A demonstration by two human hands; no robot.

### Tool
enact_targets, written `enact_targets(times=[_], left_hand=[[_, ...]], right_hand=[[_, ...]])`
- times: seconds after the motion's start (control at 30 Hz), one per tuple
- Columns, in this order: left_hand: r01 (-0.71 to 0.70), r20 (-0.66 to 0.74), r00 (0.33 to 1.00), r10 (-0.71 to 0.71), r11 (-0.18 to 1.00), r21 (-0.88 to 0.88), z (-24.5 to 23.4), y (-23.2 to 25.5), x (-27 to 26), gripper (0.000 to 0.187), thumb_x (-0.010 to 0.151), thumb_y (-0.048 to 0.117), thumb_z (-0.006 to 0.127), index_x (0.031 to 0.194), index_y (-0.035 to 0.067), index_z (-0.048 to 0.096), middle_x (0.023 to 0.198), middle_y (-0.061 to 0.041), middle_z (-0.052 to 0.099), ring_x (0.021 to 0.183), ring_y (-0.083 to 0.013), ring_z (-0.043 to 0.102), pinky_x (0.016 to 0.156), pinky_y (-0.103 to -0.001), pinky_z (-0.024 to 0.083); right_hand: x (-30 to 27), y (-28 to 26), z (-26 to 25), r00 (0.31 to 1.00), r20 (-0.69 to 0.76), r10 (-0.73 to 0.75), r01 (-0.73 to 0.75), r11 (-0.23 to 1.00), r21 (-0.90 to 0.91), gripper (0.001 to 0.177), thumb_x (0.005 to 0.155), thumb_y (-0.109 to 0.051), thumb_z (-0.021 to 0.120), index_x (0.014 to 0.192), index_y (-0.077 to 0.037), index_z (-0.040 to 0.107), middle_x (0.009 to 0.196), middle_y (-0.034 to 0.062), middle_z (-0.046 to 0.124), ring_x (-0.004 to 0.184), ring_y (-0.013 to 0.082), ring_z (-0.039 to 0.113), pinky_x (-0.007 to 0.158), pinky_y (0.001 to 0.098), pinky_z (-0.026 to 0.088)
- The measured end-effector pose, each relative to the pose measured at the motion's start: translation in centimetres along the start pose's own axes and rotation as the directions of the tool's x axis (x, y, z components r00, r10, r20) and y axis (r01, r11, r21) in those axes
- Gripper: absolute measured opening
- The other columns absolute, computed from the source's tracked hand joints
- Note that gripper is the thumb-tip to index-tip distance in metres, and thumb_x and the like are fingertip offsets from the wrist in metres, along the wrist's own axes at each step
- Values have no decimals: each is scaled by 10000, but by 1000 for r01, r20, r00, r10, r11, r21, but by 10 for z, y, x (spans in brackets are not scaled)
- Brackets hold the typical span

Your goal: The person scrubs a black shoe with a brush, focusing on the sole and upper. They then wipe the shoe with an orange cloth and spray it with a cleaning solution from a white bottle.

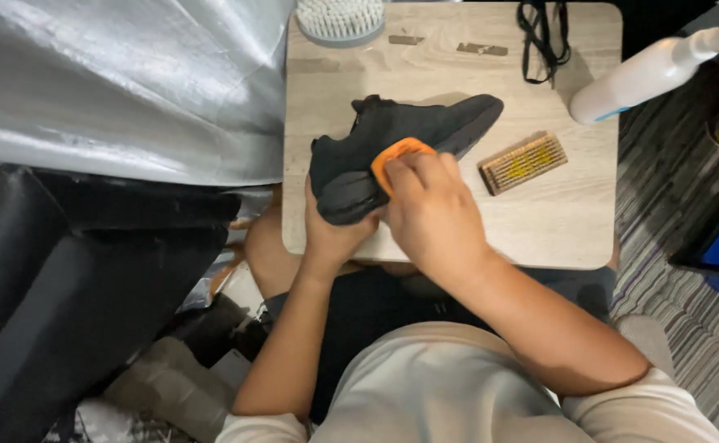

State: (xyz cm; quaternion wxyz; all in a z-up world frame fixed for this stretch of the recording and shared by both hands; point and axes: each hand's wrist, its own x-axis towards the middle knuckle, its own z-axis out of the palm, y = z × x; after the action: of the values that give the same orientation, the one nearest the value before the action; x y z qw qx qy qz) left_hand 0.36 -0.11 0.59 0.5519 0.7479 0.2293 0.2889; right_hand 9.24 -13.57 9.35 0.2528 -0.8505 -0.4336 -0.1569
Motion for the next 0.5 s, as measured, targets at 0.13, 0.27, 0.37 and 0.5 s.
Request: enact_targets(times=[0.13, 0.27, 0.37, 0.5], left_hand=[[15, 22, 1000, -14, 999, -44, 0, 19, 3, 1134, 533, 147, 962, 1487, 53, 356, 1344, -221, 595, 1283, -338, 591, 1129, -472, 443], [17, 29, 999, -15, 998, -59, 6, 16, 0, 1136, 526, 137, 960, 1489, 54, 362, 1338, -225, 598, 1275, -347, 595, 1119, -476, 453], [20, 37, 999, -17, 997, -79, 14, 11, -1, 1139, 517, 122, 957, 1491, 57, 370, 1330, -231, 604, 1264, -359, 600, 1105, -481, 467], [16, 30, 999, -13, 995, -95, 16, 3, 2, 1144, 503, 100, 953, 1494, 60, 382, 1317, -241, 612, 1247, -378, 609, 1085, -489, 489]], right_hand=[[9, -16, -5, 1000, 23, -13, 11, 996, 92, 302, 759, -17, 705, 1055, -32, 764, 1009, 134, 689, 923, 313, 673, 774, 355, 590], [14, -30, 3, 999, -3, -43, 43, 985, 164, 312, 775, -55, 698, 1082, -52, 754, 1043, 127, 687, 955, 315, 672, 775, 360, 598], [14, -49, 4, 988, 27, -153, 131, 915, 382, 260, 787, -79, 696, 1037, -41, 756, 1047, 180, 696, 989, 389, 655, 798, 411, 598], [6, -50, 20, 982, -57, -180, 188, 933, 307, 154, 908, -106, 627, 1026, -82, 722, 1043, 101, 641, 930, 305, 614, 832, 347, 552]])
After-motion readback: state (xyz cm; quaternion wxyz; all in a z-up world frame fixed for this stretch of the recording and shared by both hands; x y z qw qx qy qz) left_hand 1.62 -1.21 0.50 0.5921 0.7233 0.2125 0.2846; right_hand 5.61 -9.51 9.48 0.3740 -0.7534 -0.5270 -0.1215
